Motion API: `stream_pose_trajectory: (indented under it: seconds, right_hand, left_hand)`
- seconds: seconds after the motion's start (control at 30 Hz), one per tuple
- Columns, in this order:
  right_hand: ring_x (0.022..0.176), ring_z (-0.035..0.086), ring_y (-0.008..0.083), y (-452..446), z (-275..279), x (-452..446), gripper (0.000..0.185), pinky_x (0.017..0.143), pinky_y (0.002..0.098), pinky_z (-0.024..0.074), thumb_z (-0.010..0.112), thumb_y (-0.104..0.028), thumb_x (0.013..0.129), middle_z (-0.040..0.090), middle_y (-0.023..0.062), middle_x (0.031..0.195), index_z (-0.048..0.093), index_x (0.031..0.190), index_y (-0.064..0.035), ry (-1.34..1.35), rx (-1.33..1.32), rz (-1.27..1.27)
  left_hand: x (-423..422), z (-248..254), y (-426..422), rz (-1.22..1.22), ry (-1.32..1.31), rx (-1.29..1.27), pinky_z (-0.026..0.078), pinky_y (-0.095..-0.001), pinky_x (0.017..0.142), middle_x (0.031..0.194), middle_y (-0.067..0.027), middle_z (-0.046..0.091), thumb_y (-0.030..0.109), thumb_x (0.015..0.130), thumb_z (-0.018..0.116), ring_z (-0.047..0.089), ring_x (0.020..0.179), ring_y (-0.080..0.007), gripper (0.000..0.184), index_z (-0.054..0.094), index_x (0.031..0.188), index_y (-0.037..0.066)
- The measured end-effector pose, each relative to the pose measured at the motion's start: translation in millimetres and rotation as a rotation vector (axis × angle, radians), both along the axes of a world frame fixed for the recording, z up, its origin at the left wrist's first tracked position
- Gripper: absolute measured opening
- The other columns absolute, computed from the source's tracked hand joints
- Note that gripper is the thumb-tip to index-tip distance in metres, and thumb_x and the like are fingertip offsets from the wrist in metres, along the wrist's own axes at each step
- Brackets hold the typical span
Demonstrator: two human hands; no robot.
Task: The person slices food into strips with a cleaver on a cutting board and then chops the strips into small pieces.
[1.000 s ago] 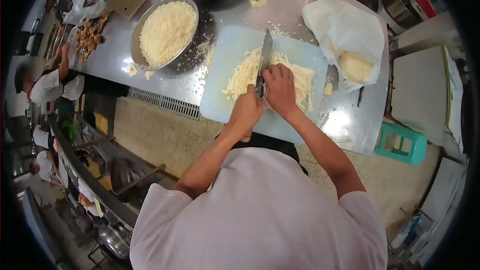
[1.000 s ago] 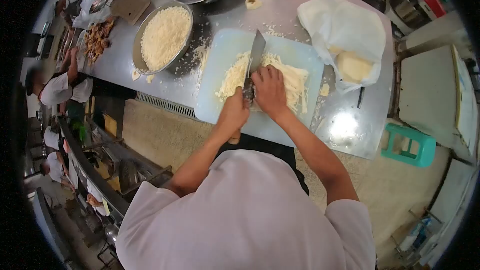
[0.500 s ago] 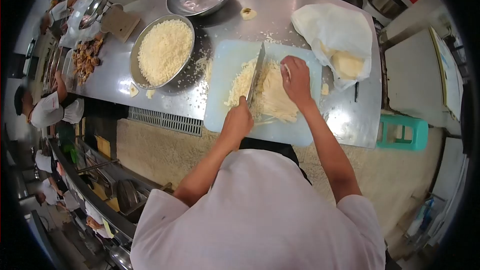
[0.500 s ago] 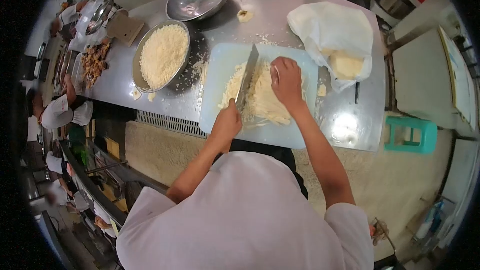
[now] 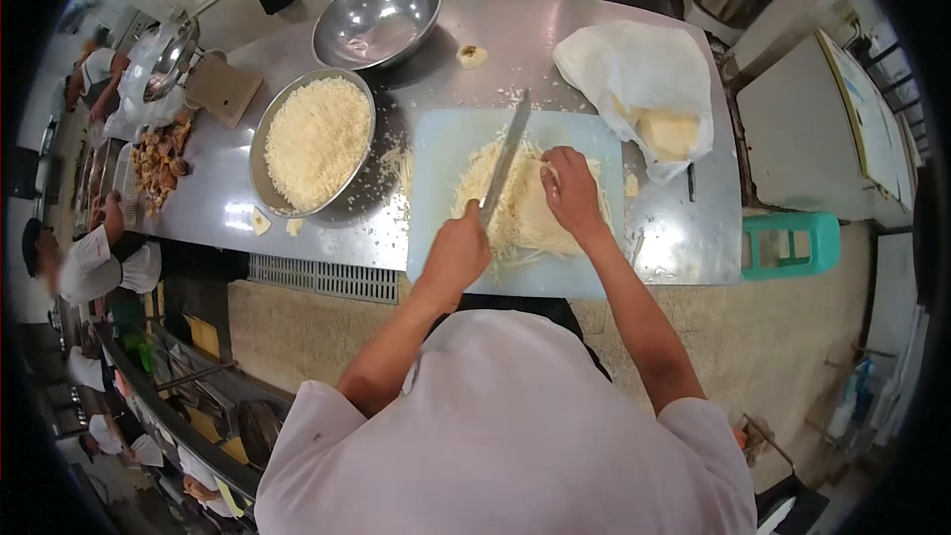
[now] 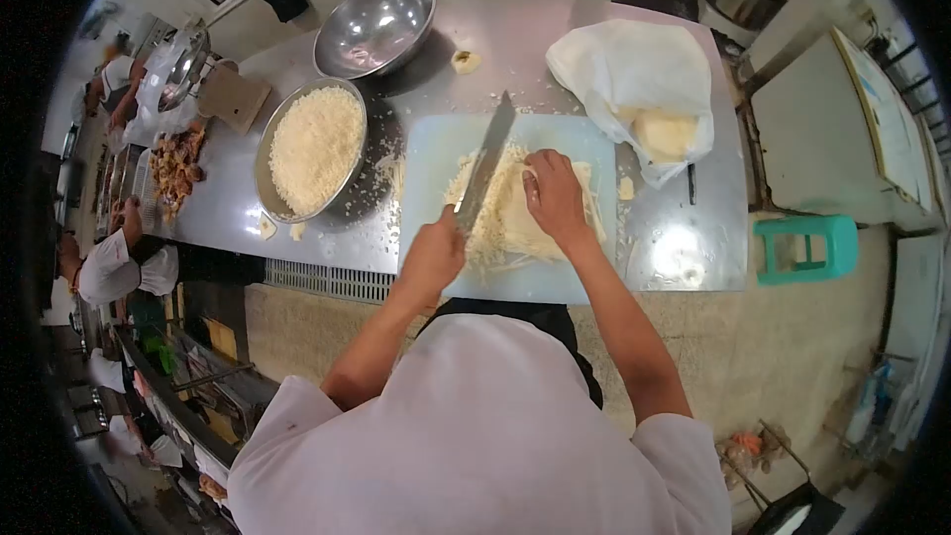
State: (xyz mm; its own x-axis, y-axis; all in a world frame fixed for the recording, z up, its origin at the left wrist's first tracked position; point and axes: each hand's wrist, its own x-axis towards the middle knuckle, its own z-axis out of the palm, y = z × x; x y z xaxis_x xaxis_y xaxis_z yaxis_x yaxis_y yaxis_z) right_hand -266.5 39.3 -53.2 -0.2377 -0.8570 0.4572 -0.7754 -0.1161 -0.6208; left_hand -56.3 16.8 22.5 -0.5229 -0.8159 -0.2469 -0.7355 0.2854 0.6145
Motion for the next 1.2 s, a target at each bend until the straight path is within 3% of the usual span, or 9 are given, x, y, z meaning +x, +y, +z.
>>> stream_pose_trajectory:
  seconds: [0.17,0.3,0.43,0.6,0.77,0.87,0.97,1.1,1.2]
  right_hand:
    - [0.094,0.052,0.0324,-7,-6,17,0.017,0.081,0.0436,0.0441,0.059,-0.006,0.079,0.055,0.0118,0.096,0.057,0.095,-0.0050,0.219,0.074,-0.134]
    - [0.095,0.051,0.0304,-8,-6,19,0.019,0.081,0.0421,0.0435,0.060,-0.007,0.077,0.054,0.0102,0.095,0.056,0.096,-0.0064,0.262,0.105,-0.156]
    - [0.095,0.051,0.0300,-5,-2,20,0.019,0.081,0.0421,0.0435,0.060,-0.009,0.078,0.054,0.0100,0.095,0.057,0.097,-0.0068,0.290,0.108,-0.146]
    - [0.095,0.052,0.0299,-11,-11,17,0.019,0.080,0.0420,0.0433,0.060,-0.009,0.078,0.054,0.0103,0.095,0.057,0.097,-0.0069,0.291,0.120,-0.157]
    - [0.096,0.052,0.0301,-5,-6,19,0.020,0.081,0.0419,0.0434,0.060,-0.009,0.078,0.054,0.0108,0.095,0.058,0.098,-0.0066,0.272,0.097,-0.150]
    - [0.096,0.052,0.0299,-10,-7,16,0.021,0.081,0.0418,0.0434,0.060,-0.009,0.078,0.054,0.0106,0.095,0.058,0.099,-0.0065,0.275,0.132,-0.135]
    - [0.096,0.051,0.0298,-8,-10,18,0.020,0.081,0.0416,0.0432,0.060,-0.009,0.078,0.054,0.0106,0.095,0.057,0.097,-0.0064,0.278,0.104,-0.176]
    - [0.097,0.051,0.0300,-6,-7,18,0.022,0.082,0.0415,0.0427,0.060,-0.009,0.076,0.054,0.0110,0.096,0.057,0.097,-0.0063,0.288,0.130,-0.139]
    - [0.096,0.051,0.0301,-9,-12,16,0.022,0.082,0.0417,0.0424,0.060,-0.008,0.075,0.054,0.0111,0.095,0.056,0.097,-0.0060,0.283,0.111,-0.144]
  left_hand:
    - [-24,-35,-22,-0.137,-0.004,-0.084,0.049,-0.0543,0.069,0.073,-0.0325,0.061,-0.001,0.079,0.050,0.062,0.073,-0.0486,0.022,0.049,0.100,-0.007]
    - [-9,18,-4,-0.125,-0.099,0.002,0.049,-0.0533,0.070,0.075,-0.0327,0.061,-0.001,0.079,0.049,0.062,0.075,-0.0488,0.023,0.048,0.101,-0.008]
    - [-33,-38,-20,-0.211,-0.037,-0.095,0.049,-0.0534,0.069,0.077,-0.0332,0.061,0.000,0.080,0.049,0.062,0.075,-0.0485,0.020,0.048,0.099,-0.009]
    - [-16,22,-8,-0.181,-0.152,0.001,0.050,-0.0525,0.069,0.076,-0.0337,0.061,0.000,0.079,0.052,0.062,0.076,-0.0478,0.022,0.047,0.098,-0.009]
    - [-33,-40,-18,-0.208,-0.059,-0.030,0.050,-0.0514,0.070,0.075,-0.0339,0.060,0.001,0.079,0.053,0.062,0.077,-0.0479,0.023,0.046,0.099,-0.010]
    - [-24,14,-15,-0.179,-0.072,0.012,0.049,-0.0525,0.071,0.075,-0.0346,0.060,0.001,0.081,0.051,0.062,0.078,-0.0491,0.021,0.047,0.098,-0.010]
    - [-16,18,5,-0.115,-0.079,0.084,0.048,-0.0531,0.072,0.075,-0.0346,0.059,0.002,0.082,0.051,0.062,0.077,-0.0489,0.020,0.048,0.097,-0.010]
    - [-42,-30,-18,-0.171,-0.006,0.017,0.048,-0.0543,0.074,0.078,-0.0383,0.059,-0.001,0.081,0.050,0.062,0.079,-0.0500,0.017,0.048,0.096,-0.010]
    - [-22,22,-5,-0.137,-0.012,0.060,0.048,-0.0546,0.071,0.076,-0.0369,0.059,-0.001,0.080,0.050,0.062,0.077,-0.0498,0.017,0.047,0.095,-0.010]
